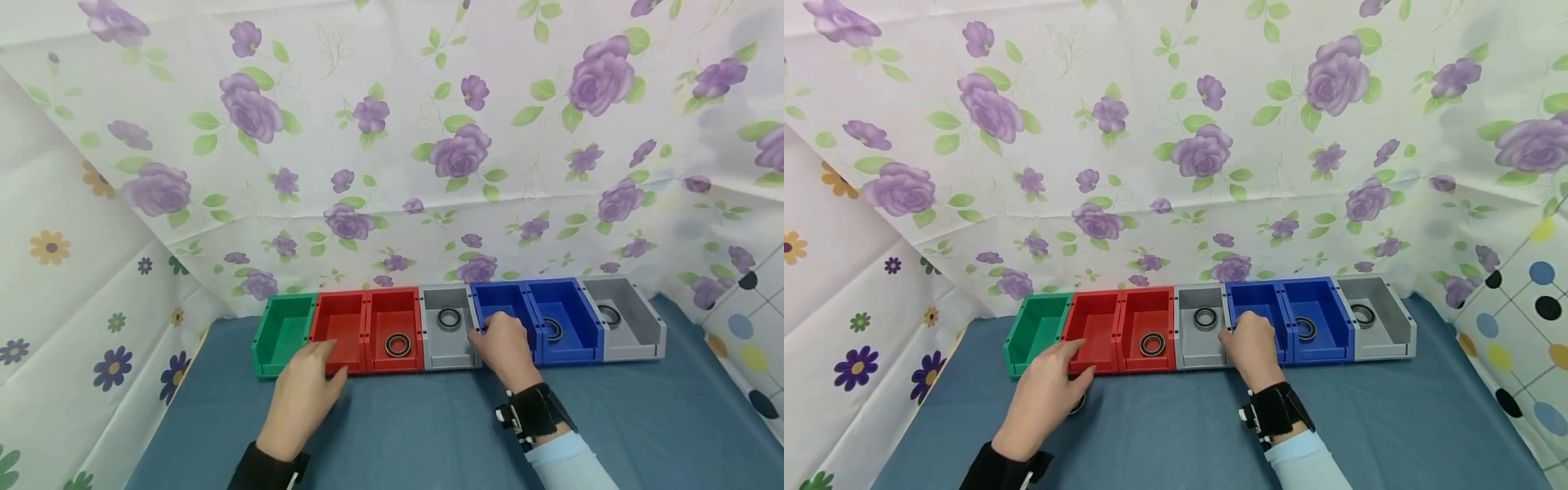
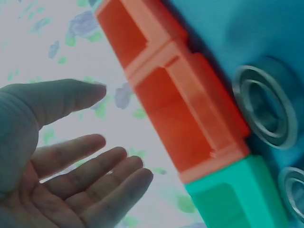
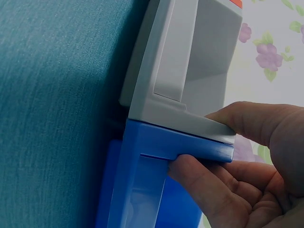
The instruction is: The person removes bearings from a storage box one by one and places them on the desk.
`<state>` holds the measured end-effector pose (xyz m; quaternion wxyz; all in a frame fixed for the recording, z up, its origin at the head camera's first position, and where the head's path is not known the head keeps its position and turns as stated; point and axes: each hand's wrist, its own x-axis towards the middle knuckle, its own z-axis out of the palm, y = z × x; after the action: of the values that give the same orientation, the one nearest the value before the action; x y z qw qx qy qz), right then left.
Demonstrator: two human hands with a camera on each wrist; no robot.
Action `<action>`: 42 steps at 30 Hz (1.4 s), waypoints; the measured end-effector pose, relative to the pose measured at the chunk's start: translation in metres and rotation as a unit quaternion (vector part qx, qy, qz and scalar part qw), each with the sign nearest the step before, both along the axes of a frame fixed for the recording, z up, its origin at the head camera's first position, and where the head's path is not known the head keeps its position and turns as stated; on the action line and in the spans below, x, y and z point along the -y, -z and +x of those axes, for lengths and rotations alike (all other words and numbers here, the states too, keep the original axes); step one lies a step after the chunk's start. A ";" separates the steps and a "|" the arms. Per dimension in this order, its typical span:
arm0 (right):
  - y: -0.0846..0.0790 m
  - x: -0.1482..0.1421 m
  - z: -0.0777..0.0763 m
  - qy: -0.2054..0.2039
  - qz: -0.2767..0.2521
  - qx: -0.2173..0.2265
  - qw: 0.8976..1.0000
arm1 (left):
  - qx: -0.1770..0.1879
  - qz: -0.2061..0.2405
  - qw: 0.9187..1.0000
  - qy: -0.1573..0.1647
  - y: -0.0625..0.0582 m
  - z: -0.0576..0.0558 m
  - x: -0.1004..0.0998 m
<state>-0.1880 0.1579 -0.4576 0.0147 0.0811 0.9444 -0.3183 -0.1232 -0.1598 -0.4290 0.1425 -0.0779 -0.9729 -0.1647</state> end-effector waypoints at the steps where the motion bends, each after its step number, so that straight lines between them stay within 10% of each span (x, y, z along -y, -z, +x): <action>1: 0.000 0.000 0.000 0.000 0.001 0.000 1.000 | -0.011 0.012 1.000 0.005 -0.002 -0.002 -0.003; 17: 0.003 0.000 -0.001 0.001 0.002 -0.010 1.000 | -0.101 0.089 0.988 0.070 -0.007 -0.033 -0.053; 42: 0.005 0.000 -0.001 0.007 0.002 -0.010 1.000 | 0.025 0.063 0.994 0.086 0.037 -0.065 -0.094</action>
<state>-0.1892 0.1583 -0.4622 0.0033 0.0848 0.9446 -0.3170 -0.1881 -0.0661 -0.4663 0.1084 -0.1483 -0.9534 -0.2394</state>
